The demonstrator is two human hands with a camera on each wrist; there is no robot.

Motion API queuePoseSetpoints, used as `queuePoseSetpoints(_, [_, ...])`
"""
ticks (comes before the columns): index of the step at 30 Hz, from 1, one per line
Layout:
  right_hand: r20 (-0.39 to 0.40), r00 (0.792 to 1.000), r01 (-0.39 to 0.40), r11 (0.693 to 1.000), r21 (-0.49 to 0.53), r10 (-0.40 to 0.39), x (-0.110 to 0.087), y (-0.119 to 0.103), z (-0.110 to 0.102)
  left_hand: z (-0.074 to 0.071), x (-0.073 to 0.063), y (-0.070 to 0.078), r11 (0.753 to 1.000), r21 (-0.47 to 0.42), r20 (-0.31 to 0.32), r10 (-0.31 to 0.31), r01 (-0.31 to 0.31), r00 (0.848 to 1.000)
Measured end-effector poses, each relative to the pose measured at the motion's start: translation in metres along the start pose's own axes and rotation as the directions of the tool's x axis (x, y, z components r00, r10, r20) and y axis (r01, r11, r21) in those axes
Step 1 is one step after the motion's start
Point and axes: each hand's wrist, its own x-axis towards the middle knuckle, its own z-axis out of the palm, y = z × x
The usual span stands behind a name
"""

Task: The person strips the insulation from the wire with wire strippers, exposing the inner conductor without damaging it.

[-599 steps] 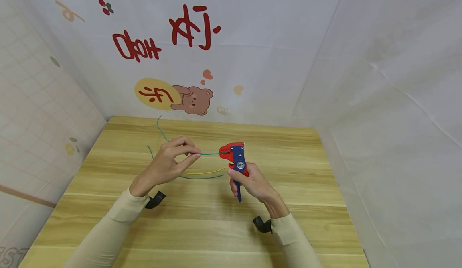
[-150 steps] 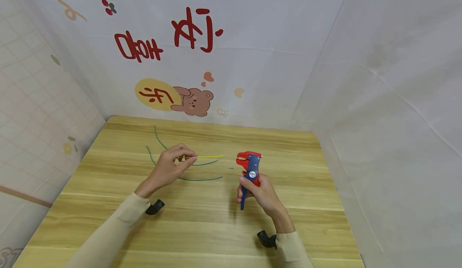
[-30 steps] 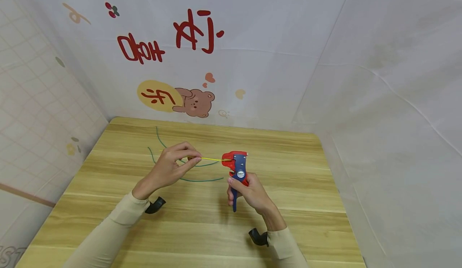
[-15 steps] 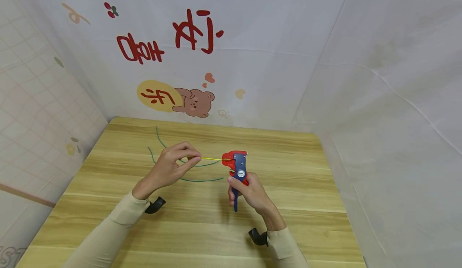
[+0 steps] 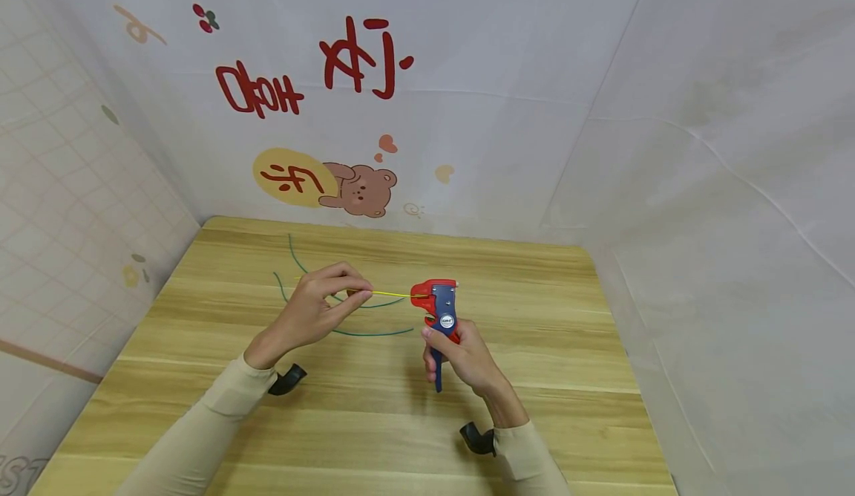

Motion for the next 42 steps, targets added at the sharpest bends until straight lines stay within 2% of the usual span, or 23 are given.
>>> queuePoseSetpoints(10, [-0.032, 0.999, 0.031, 1.0, 0.002, -0.031, 0.001, -0.002, 0.003, 0.001, 0.001, 0.0, 1.0, 0.011, 0.013, -0.019, 0.019, 1.0])
queuePoseSetpoints(20, [-0.063, 0.997, 0.048, 0.999, -0.009, -0.048, 0.001, -0.003, 0.008, 0.0, 0.001, 0.0, 1.0, 0.014, 0.001, 0.001, -0.001, 1.0])
queuePoseSetpoints(27, [-0.094, 0.995, 0.01, 1.0, -0.013, -0.012, 0.0, -0.001, 0.01, 0.0, 0.0, 0.0, 1.0, 0.012, -0.002, 0.004, -0.003, 1.0])
queuePoseSetpoints(35, [-0.084, 0.995, 0.051, 0.999, -0.006, -0.051, 0.001, -0.005, 0.012, 0.0, 0.0, 0.0, 1.0, 0.017, -0.011, 0.012, -0.012, 1.0])
queuePoseSetpoints(42, [-0.092, 0.995, 0.048, 0.999, -0.012, -0.049, 0.001, -0.005, 0.013, 0.001, -0.001, -0.001, 1.0, 0.024, -0.016, 0.013, -0.013, 1.0])
